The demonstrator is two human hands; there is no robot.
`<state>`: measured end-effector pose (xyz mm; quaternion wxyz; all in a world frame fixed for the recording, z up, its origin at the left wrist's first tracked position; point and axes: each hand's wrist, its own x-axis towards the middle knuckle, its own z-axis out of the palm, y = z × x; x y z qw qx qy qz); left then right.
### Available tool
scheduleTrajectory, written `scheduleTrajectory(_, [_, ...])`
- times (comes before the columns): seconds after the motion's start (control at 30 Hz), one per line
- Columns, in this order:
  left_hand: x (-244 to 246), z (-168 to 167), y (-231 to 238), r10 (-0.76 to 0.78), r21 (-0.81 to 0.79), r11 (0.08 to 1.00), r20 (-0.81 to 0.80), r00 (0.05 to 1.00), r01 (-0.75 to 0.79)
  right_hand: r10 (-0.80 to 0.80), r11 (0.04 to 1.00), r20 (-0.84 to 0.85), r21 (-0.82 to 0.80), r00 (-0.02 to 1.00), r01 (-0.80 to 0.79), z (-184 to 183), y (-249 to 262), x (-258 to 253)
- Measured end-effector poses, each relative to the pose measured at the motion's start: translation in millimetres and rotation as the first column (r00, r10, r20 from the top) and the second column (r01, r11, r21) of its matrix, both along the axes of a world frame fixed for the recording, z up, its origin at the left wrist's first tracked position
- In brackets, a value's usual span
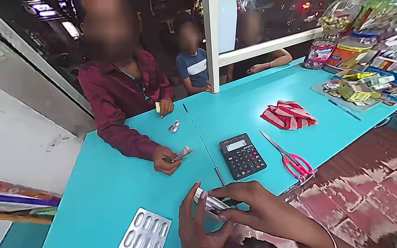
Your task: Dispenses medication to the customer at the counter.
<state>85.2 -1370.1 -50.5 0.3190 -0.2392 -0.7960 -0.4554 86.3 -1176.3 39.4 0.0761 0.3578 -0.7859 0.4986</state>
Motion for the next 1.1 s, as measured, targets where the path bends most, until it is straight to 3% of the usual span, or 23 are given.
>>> scheduleTrajectory(0.33, [3.4, -0.4, -0.5, 0.069, -0.031, 0.997, -0.029, 0.997, -0.07, 0.093, 0.991, 0.199, -0.117, 0.976, -0.07, -2.3, 8.4, -6.1])
scheduleTrajectory(0.53, [4.0, 2.8, 2.8, 0.033, -0.018, 0.999, 0.032, 0.999, -0.033, -0.033, 0.996, 0.027, -0.077, 0.999, 0.035, -6.6, 8.4, -9.9])
scheduleTrajectory(0.77, [6.8, -1.6, 2.7, -0.007, 0.034, 0.999, 0.084, 0.996, 0.004, -0.011, 0.995, 0.088, -0.095, 0.996, 0.019, -5.7, 1.0, 2.4])
scheduleTrajectory(1.1, [4.8, -10.0, 6.4, 0.017, 0.115, 0.993, 0.066, 0.998, -0.025, -0.199, 0.976, -0.079, -0.104, 0.977, 0.19, -23.9, -20.1, 6.2])
